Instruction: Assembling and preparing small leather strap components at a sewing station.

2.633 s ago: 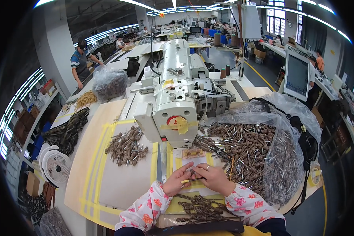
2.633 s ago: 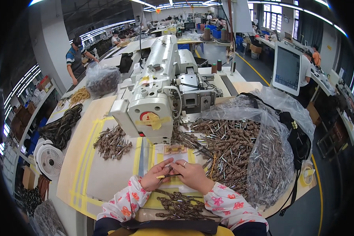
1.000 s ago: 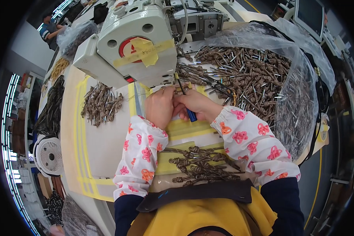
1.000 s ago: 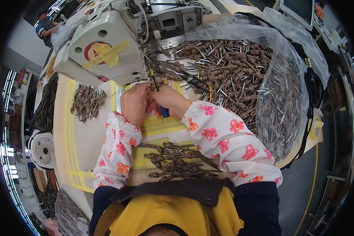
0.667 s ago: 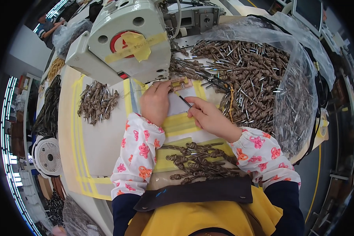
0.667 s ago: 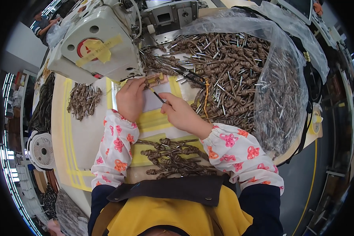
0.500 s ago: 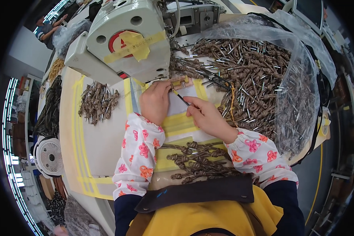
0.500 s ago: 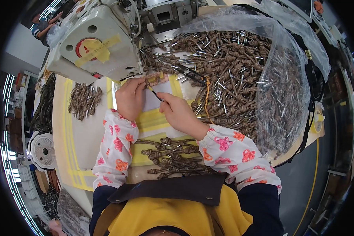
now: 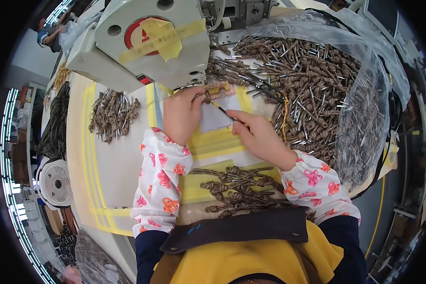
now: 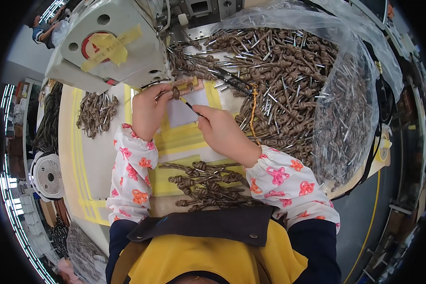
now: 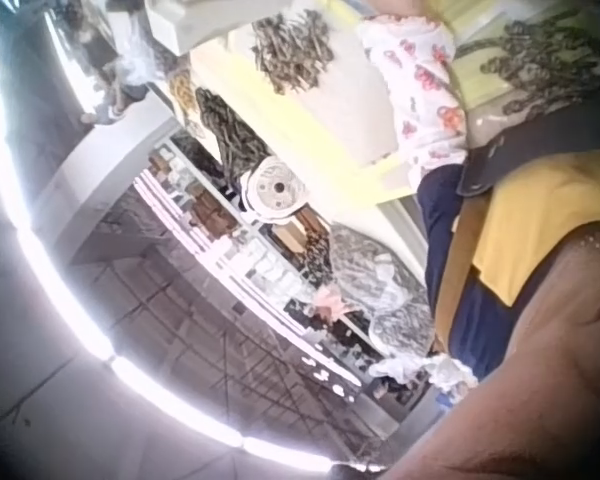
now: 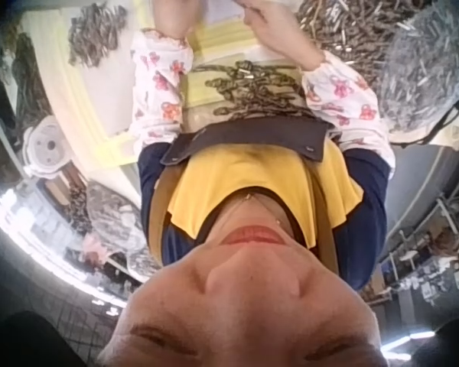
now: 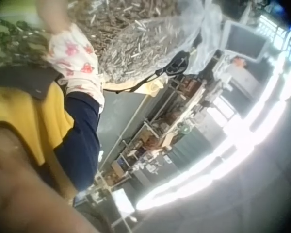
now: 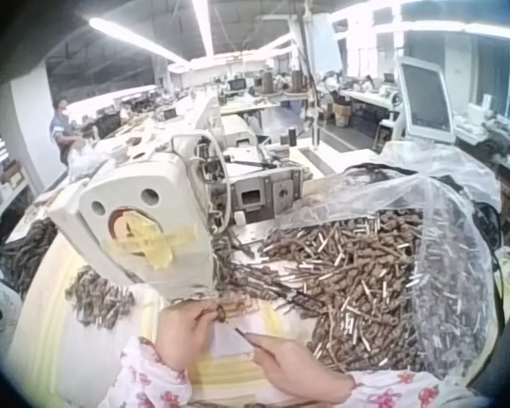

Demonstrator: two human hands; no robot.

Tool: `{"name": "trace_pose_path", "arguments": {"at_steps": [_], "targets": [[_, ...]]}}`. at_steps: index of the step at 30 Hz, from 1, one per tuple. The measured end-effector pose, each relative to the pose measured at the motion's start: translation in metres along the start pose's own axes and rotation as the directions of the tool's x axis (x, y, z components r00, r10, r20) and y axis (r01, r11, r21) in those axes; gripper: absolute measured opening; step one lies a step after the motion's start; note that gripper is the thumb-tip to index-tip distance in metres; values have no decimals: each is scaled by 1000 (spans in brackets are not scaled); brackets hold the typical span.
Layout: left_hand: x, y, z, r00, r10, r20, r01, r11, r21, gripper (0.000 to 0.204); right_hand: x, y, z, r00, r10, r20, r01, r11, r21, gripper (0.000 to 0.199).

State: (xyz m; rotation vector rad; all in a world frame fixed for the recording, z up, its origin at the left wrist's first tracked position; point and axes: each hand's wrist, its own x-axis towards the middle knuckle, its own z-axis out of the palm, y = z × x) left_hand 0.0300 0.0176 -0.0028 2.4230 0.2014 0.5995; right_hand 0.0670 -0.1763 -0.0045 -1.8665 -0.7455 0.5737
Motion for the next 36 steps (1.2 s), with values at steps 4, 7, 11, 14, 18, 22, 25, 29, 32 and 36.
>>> {"name": "trace_pose_path", "arguments": {"at_steps": [4, 7, 11, 14, 18, 22, 25, 29, 32, 36], "targets": [[1, -1, 8, 997, 69, -33, -68, 997, 41, 12, 1, 4, -1, 1000, 31, -6, -30, 997, 67, 34], [2, -2, 6, 996, 79, -34, -74, 989, 127, 13, 4, 0, 2, 996, 85, 28, -88, 978, 189, 34], [3, 1, 8, 988, 151, -39, -141, 970, 199, 12, 3, -5, 0, 973, 200, 111, -229, 877, 422, 34], [1, 3, 12, 981, 182, -67, -164, 964, 210, 10, 4, -5, 0, 964, 235, 124, -266, 821, 506, 35], [-4, 2, 14, 965, 233, -124, -199, 951, 236, 7, 1, -6, 3, 956, 263, 134, -290, 752, 592, 35], [-11, -1, 17, 965, 236, -113, -209, 955, 212, 9, -2, -5, 6, 933, 319, 169, -344, 645, 682, 33], [-12, -9, 18, 954, 274, -121, -239, 941, 240, 9, 1, -8, 17, 914, 371, 163, -348, 511, 786, 31], [-5, -7, 16, 908, 408, -91, -355, 867, 350, 12, 8, -26, 43, 900, 436, -6, -209, 443, 872, 33], [-5, -4, 10, 878, 477, -38, -427, 817, 389, 21, 16, -25, 37, 929, 371, -11, -189, 500, 845, 36], [-21, -13, 11, 908, 418, -40, -361, 825, 435, 33, 17, -18, 36, 914, 400, 58, -250, 446, 859, 35]]}}
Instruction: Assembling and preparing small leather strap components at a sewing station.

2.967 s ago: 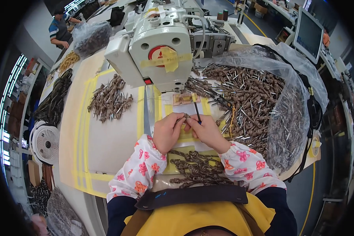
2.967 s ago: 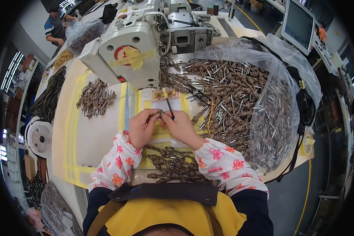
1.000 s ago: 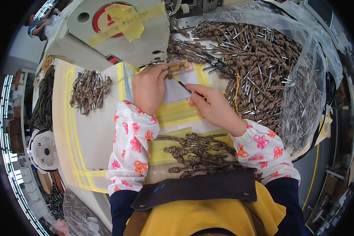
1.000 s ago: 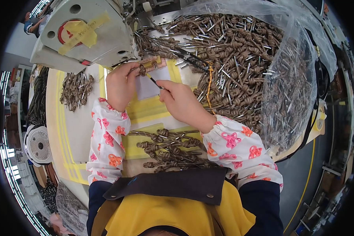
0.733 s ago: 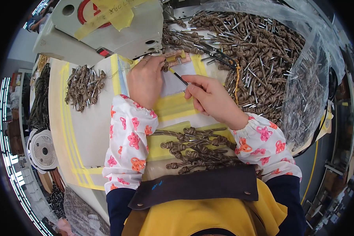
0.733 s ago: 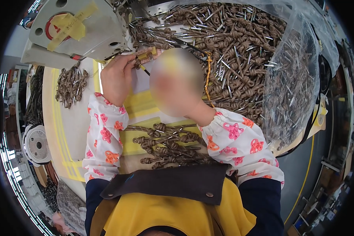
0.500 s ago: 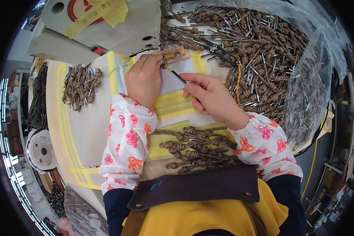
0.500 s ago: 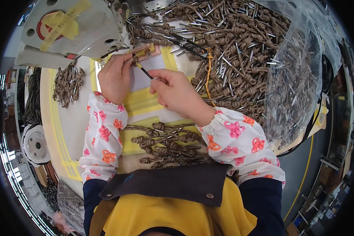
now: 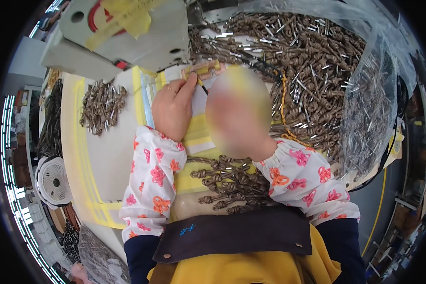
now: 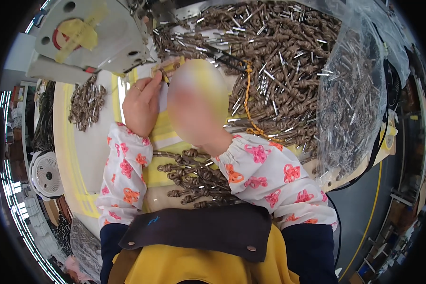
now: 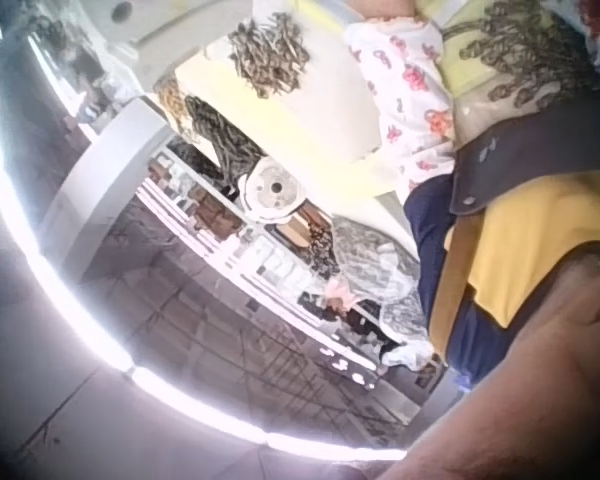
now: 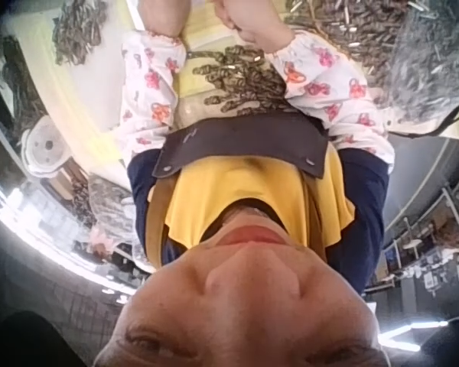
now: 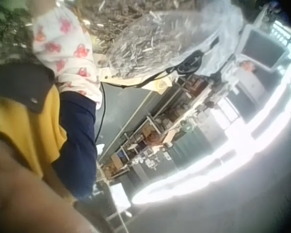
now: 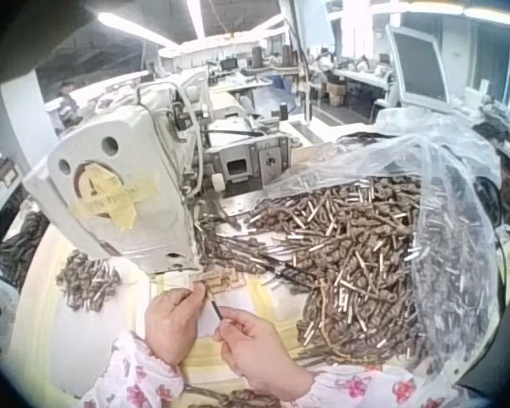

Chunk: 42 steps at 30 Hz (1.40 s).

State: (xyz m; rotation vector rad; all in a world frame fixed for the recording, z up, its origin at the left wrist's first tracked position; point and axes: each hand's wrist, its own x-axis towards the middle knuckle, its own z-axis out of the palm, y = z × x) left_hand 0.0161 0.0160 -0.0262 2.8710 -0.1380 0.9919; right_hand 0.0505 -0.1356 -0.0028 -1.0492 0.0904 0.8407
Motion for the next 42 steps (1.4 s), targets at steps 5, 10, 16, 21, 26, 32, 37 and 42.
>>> {"name": "trace_pose_path", "arguments": {"at_steps": [5, 10, 16, 21, 26, 32, 37, 42], "targets": [[-4, 6, -8, 996, -46, 80, 51, 997, -61, 34, -5, 0, -12, 995, 49, 84, -48, 999, -12, 37], [-3, 8, -9, 995, -16, 95, 15, 1000, 11, 36, -15, -7, -18, 992, 25, 121, -9, 991, -133, 39], [-3, 5, -9, 994, -32, 100, 31, 999, 11, 37, -18, -5, -19, 990, 41, 135, -19, 987, -161, 40], [-3, 4, -9, 993, -28, 113, 31, 999, -23, 38, -16, -6, -16, 996, 23, 81, -13, 993, -119, 38], [1, 6, -9, 988, -82, 129, 84, 996, -9, 41, -13, -6, -15, 997, 13, 74, -6, 995, -98, 36], [-7, -1, -5, 964, -149, 218, 162, 986, -44, 41, -10, -4, -2, 1000, 13, 7, -12, 998, -61, 34], [-9, 1, -2, 962, -144, 231, 154, 988, -28, 44, -9, -1, -3, 1000, 0, -25, -1, 997, -73, 34], [0, -9, 0, 977, -85, 197, 89, 996, -10, 41, 0, -4, 0, 999, -39, -20, 38, 997, -65, 35]]}}
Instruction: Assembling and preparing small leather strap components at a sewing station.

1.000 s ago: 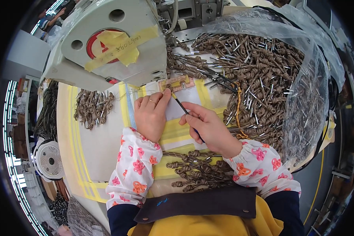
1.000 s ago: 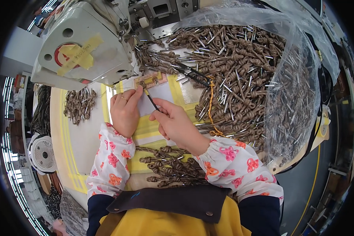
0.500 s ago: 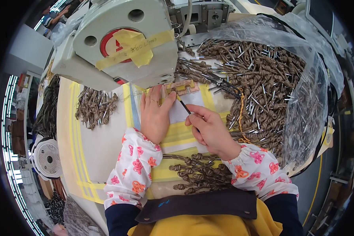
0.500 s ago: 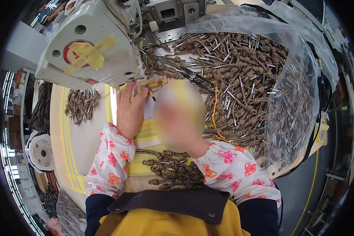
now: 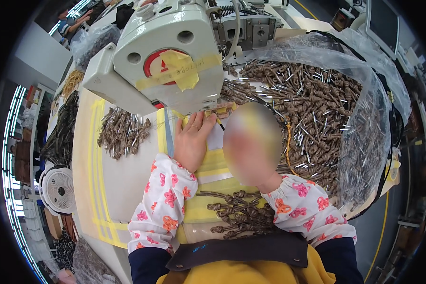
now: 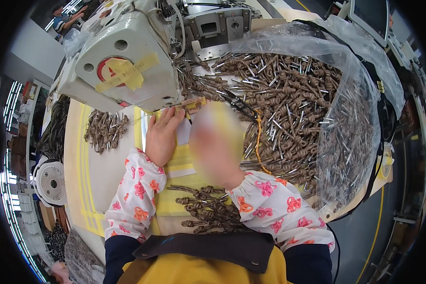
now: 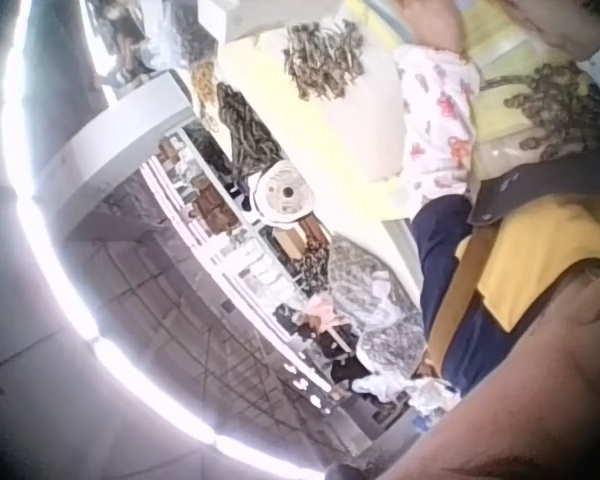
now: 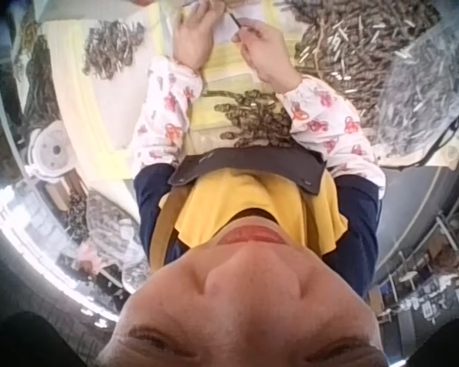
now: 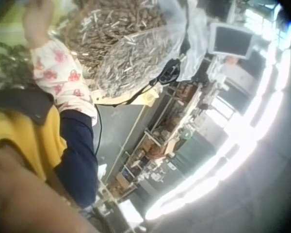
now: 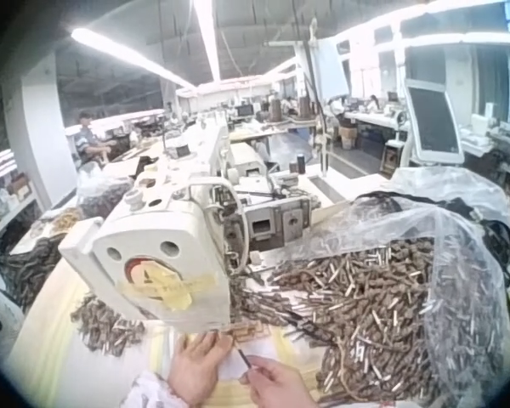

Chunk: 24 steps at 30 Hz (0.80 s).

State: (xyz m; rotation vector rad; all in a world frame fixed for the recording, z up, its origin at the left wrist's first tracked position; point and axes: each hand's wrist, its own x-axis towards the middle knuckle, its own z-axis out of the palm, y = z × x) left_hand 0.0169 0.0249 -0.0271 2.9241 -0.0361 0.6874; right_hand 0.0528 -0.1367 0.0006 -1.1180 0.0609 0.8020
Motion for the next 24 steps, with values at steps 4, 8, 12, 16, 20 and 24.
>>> {"name": "trace_pose_path", "arguments": {"at_steps": [4, 8, 12, 16, 20, 24], "targets": [[6, -1, 0, 1000, 19, -2, -19, 1000, -18, 39, 4, -6, 1, 1000, 21, -21, -21, 1000, 0, 35], [6, -1, -3, 1000, 28, -6, -28, 999, -29, 40, 4, -1, 0, 1000, 1, -12, -1, 1000, -7, 34], [6, 0, -6, 999, 1, 51, 1, 999, -53, 40, 4, -2, 0, 1000, 7, -17, -7, 1000, -1, 34], [7, 3, -8, 998, -17, 68, 21, 998, -59, 40, 5, -1, 0, 1000, -6, -19, 5, 1000, -21, 34], [6, 2, -9, 997, -22, 68, 26, 998, -50, 40, 6, 2, 0, 1000, -19, -12, 19, 1000, -21, 34], [4, 1, -7, 997, -35, 71, 39, 998, -51, 41, 7, 1, -1, 1000, -21, -2, 21, 999, -31, 33]]}}
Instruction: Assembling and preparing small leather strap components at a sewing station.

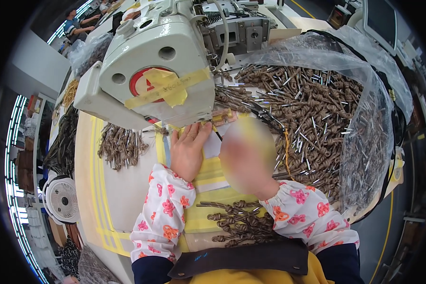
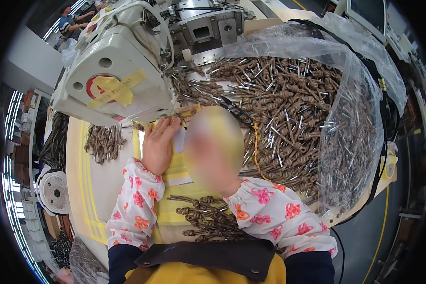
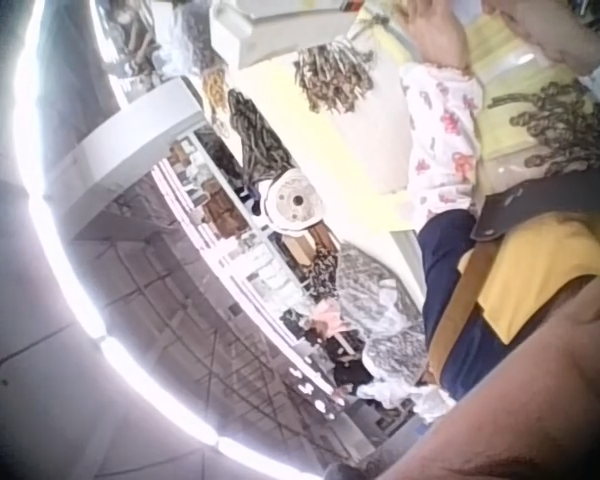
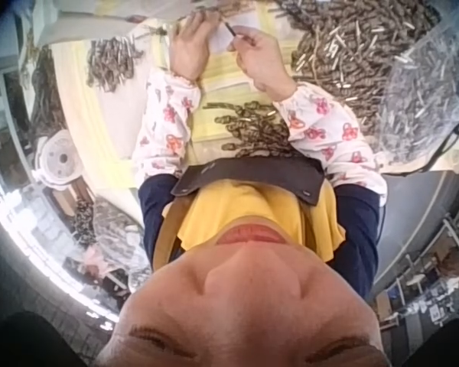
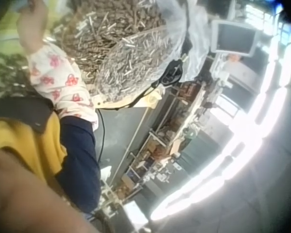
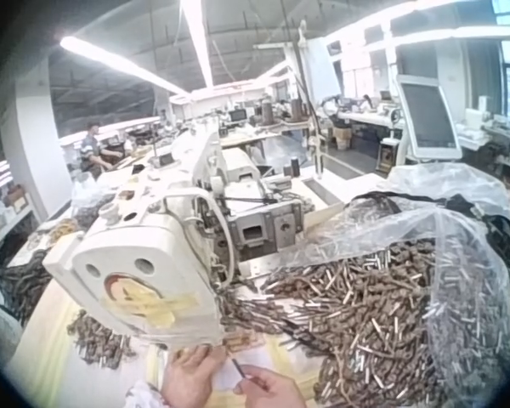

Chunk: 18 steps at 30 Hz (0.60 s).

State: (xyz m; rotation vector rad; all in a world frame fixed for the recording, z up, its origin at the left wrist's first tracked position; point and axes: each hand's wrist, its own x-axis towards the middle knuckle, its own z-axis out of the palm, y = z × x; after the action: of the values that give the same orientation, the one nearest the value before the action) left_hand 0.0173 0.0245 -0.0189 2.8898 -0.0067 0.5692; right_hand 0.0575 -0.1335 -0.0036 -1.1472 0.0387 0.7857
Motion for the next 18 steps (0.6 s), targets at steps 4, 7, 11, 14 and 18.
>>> {"name": "trace_pose_path", "arguments": {"at_steps": [4, 7, 11, 14, 18], "targets": [[-1, -1, 1, 1000, -9, -1, 9, 1000, -7, 41, -1, 0, 3, 1000, 17, -12, -17, 1000, 8, 33], [1, 3, -2, 1000, -13, 4, 13, 1000, -5, 40, -2, -1, 1, 1000, 10, -6, -10, 1000, 0, 34], [-2, -2, 5, 997, 32, -73, -28, 998, 47, 40, -1, 1, 4, 1000, 9, -26, -9, 1000, 11, 33], [-2, -2, 6, 997, 33, -71, -29, 998, 51, 39, 0, 0, 5, 999, 18, -41, -17, 1000, 17, 31], [-1, -1, 6, 996, 33, -77, -30, 999, 40, 39, 1, 1, 5, 999, 5, -38, -5, 1000, -2, 32]]}}
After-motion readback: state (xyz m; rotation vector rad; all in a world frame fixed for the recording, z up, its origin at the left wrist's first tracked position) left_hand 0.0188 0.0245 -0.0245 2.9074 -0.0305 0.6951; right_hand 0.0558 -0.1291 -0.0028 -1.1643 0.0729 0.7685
